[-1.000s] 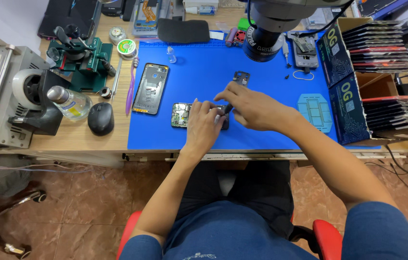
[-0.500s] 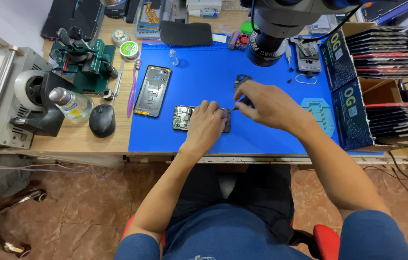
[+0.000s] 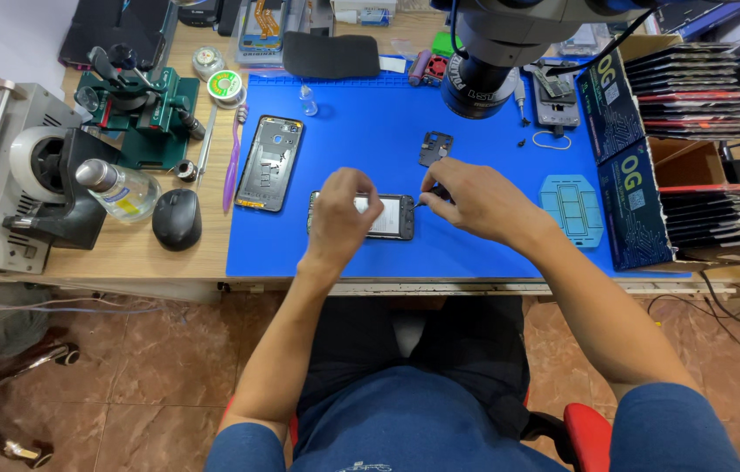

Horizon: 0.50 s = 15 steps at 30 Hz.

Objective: The person disassembles a smartphone on a blue mat, using a screwdriver to remove screws and a plastic pry tool to separate the screen assembly from the chassis. They handle the battery, internal components, and a small blue box while working.

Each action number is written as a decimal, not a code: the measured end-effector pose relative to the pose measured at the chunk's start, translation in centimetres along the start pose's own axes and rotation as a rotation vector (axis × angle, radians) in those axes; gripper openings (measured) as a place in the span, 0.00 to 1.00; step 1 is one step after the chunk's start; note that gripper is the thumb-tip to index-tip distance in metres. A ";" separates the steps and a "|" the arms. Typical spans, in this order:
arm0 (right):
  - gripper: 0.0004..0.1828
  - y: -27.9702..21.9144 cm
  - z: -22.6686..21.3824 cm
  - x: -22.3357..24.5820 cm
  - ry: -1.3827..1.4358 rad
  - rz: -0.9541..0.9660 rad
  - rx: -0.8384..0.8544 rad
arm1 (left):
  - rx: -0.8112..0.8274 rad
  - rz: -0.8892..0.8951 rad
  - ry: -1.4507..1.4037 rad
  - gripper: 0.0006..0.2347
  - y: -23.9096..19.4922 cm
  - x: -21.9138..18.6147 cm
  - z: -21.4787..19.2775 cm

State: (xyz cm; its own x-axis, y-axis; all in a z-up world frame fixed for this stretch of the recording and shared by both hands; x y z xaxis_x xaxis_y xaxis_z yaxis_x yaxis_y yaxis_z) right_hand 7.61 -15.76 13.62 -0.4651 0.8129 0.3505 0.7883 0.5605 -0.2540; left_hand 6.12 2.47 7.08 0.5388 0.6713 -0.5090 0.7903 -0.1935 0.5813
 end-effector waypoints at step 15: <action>0.07 2.2 2.9 0.5 -0.426 -0.144 -0.105 | 0.007 -0.356 0.469 0.07 -1.6 12.2 -8.5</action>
State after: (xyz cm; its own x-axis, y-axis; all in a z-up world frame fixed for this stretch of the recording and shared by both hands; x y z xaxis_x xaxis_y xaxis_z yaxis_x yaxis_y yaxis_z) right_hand 7.98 -13.63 10.67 -0.6794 0.7331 -0.0316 0.7300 0.6709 -0.1300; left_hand 8.92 17.09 5.32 0.0547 0.9405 -0.3355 0.9018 0.0977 0.4210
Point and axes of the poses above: each hand's wrist, its own y-axis towards the middle knuckle, its own z-axis out of the palm, x = y × z, the point moved 7 cm from there along y, towards the middle knuckle, and after that the axes turned 9 degrees about x, right-handed, at the moved point
